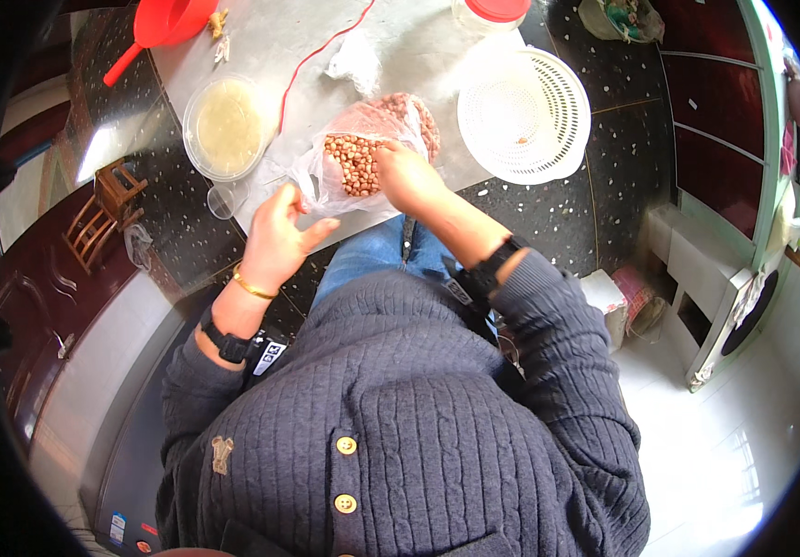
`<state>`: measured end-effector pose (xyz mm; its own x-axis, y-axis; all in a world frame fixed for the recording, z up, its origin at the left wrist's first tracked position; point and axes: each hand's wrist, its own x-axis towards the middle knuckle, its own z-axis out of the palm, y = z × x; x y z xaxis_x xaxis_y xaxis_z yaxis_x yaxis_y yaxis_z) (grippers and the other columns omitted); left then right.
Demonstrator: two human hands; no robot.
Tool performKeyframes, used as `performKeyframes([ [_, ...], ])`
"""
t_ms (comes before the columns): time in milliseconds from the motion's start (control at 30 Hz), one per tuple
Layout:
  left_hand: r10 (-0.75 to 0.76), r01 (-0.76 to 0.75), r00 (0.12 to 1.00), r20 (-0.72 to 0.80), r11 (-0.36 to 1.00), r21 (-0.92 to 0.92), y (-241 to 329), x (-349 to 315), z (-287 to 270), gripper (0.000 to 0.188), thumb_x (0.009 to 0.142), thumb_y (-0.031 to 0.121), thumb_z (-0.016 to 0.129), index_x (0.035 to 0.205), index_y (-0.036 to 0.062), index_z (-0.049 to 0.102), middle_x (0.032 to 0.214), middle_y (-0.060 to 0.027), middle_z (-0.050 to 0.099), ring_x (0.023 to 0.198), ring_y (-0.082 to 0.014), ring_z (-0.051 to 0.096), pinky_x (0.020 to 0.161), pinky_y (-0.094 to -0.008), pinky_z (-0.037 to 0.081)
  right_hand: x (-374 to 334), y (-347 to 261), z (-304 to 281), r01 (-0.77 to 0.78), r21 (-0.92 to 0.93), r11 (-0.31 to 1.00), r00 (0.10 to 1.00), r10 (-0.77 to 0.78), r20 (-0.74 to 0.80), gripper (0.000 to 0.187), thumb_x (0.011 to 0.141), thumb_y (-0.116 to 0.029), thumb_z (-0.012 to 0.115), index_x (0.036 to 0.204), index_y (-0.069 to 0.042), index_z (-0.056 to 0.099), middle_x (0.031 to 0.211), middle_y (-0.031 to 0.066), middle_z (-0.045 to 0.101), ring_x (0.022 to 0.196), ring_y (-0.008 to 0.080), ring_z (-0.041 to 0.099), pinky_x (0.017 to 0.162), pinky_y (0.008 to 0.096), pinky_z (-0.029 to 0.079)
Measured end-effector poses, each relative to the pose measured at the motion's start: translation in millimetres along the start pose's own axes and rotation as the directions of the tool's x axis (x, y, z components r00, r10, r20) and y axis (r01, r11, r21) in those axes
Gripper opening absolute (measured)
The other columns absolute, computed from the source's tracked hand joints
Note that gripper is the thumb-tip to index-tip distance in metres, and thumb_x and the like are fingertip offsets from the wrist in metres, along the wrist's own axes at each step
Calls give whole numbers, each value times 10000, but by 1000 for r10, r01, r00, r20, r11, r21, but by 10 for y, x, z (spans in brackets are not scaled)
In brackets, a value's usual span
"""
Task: The person retrieves peanuts from the refrigerator, shells them by hand into a colander, rinses them under running water, and then stir-fries them in a wok on a gas stove using a spatula.
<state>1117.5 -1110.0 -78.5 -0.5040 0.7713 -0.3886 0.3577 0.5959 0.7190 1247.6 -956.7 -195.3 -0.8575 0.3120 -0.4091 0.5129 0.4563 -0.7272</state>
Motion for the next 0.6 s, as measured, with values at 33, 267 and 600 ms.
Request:
performKeyframes([
  [33, 26, -26, 999, -25, 1000, 6, 13, 63, 75, 390, 757, 333, 691, 757, -9, 503, 604, -123, 505, 540, -216, 506, 513, -325, 398, 110, -49, 112, 20, -80, 997, 996, -27, -86, 232, 816, -124, 485, 1021, -39, 552, 1024, 209, 559, 930, 354, 562, 806, 409, 449],
  [267, -205, 195, 979, 19, 896, -398, -122, 128, 83, 282, 888, 278, 532, 909, -3, 524, 684, -87, 554, 556, -205, 517, 551, -319, 426, 540, 219, 601, 124, -221, 967, 956, -57, 289, 392, 861, -178, 451, 1243, -95, 468, 1123, 194, 551, 1025, 296, 541, 862, 367, 432],
  [600, -73, 276, 948, 310, -297, -914, 19, -19, -450, 626, 953, 469, 197, 1174, -40, 487, 1217, -218, 482, 1132, -297, 467, 992, -410, 339, 661, 366, 422, -560, 790, 249, 817, 324, 477, 269, 889, -190, 489, 1091, -44, 591, 1045, 107, 628, 965, 205, 595, 804, 334, 483],
])
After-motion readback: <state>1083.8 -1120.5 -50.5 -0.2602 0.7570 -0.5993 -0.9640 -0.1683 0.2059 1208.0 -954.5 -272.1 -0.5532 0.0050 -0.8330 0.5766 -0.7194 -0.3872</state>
